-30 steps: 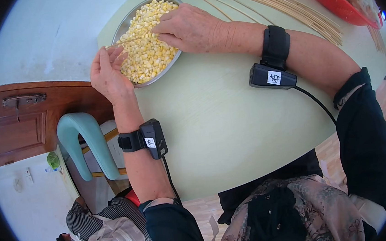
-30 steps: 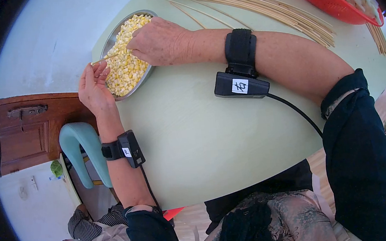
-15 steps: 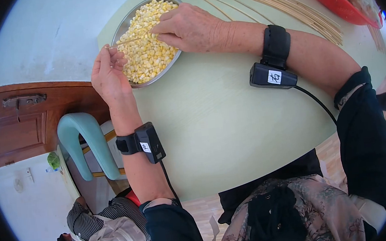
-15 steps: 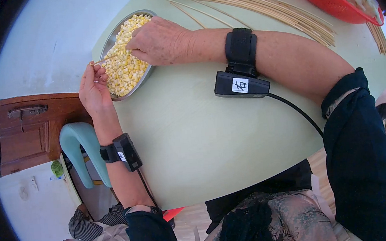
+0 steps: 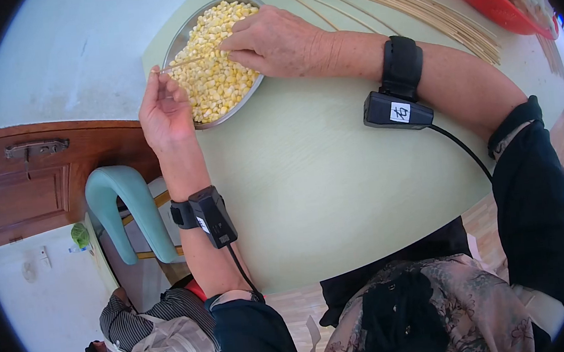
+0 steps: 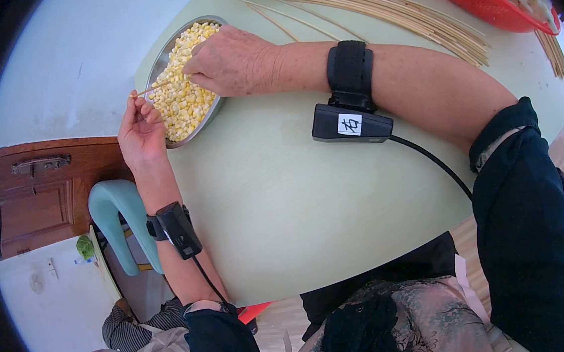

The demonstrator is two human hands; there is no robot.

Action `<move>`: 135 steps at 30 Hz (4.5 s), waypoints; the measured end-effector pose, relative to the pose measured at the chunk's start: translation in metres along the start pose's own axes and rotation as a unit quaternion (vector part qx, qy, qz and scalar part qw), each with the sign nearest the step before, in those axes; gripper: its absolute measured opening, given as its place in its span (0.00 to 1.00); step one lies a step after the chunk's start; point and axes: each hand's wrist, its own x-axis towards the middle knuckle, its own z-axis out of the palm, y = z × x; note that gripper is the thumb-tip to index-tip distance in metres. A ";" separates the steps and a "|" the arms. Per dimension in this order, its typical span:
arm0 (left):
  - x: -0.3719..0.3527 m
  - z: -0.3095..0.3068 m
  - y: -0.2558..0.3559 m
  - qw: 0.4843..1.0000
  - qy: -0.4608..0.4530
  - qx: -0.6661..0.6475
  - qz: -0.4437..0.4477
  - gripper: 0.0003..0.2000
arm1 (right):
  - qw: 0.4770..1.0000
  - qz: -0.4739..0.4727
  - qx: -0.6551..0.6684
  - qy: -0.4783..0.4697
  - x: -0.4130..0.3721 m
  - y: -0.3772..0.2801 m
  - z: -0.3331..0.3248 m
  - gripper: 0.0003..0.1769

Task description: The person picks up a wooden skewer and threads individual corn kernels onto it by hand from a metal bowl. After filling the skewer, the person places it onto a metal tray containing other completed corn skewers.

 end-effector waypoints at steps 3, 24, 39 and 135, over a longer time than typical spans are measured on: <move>0.001 -0.003 0.000 0.999 -0.025 -0.027 -0.021 0.08 | 1.000 -0.002 0.013 0.000 0.000 0.000 -0.001 0.09; -0.013 0.027 -0.008 0.980 -0.045 0.152 -0.123 0.11 | 1.000 0.020 0.023 -0.001 0.002 -0.002 -0.002 0.07; -0.009 0.021 -0.008 0.696 -0.086 0.704 0.113 0.17 | 1.000 0.021 0.009 0.013 0.003 0.000 0.000 0.09; 0.007 0.013 -0.016 0.865 0.101 0.340 0.355 0.05 | 0.996 0.004 -0.085 -0.032 0.004 -0.005 -0.001 0.10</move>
